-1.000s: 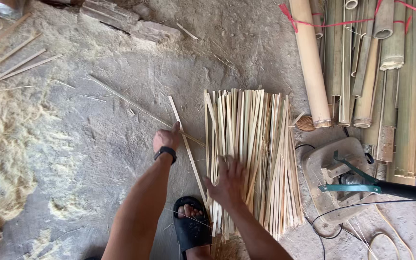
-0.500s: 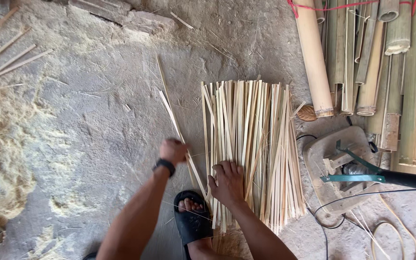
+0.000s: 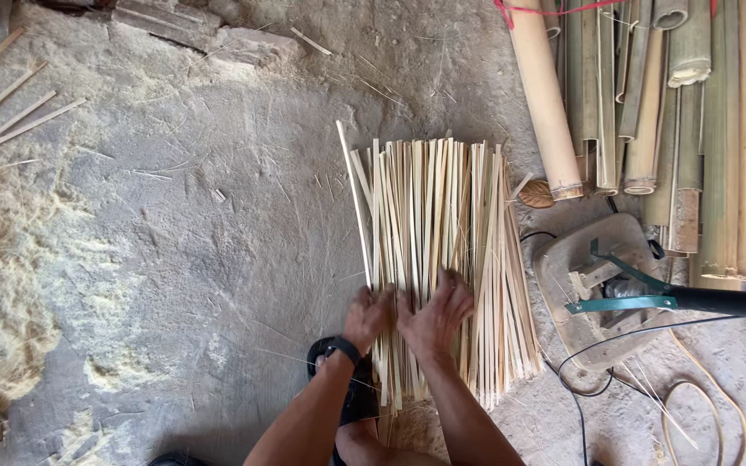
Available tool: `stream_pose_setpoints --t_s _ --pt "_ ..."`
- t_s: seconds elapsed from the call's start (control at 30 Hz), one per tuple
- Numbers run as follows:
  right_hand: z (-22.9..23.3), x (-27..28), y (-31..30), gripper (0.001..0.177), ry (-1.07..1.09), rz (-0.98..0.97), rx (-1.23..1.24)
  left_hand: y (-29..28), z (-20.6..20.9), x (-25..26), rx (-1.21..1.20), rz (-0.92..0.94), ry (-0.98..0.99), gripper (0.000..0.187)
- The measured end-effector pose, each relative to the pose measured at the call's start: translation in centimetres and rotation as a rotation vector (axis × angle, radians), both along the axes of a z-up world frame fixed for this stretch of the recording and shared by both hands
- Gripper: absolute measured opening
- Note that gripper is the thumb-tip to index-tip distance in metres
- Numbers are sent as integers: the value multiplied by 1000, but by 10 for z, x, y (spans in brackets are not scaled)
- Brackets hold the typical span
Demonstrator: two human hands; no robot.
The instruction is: The person uses a bench-mounted circular saw to cut thin bamboo strips to uniform lengths. They feed bundles of strips into the blade, collect the cut pieces, and stack them on the floor.
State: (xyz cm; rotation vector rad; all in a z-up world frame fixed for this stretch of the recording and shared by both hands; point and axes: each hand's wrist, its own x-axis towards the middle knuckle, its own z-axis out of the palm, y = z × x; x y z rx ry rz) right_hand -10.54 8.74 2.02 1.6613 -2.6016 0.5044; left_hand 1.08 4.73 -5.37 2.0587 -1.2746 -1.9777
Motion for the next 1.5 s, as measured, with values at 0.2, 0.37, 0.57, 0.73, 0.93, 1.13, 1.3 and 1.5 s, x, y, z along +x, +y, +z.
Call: stream_pose_setpoints --t_s 0.2,0.37,0.57,0.73,0.93,1.13,1.3,1.5 --pt "25 -45 -17 157 -180 -429 319 22 -12 -9 -368 -194 108 71" --pt "38 -87 -31 153 -386 -527 562 35 34 -6 -226 -145 85 133" --pt "17 -137 -25 128 -566 -490 607 52 87 -20 -92 -161 28 148" --pt "-11 -166 -25 109 -699 -343 382 71 80 -29 -114 -33 201 136" --pt "6 -189 -34 50 -693 -353 545 76 40 -15 -186 -203 148 119" --pt "107 -202 -28 30 -746 -310 375 67 23 11 -158 -168 299 121" --pt "192 -168 -13 28 -800 -109 277 47 93 35 -277 163 143 131" --pt "201 -16 19 60 -690 460 504 -8 193 83 -356 640 1203 115"
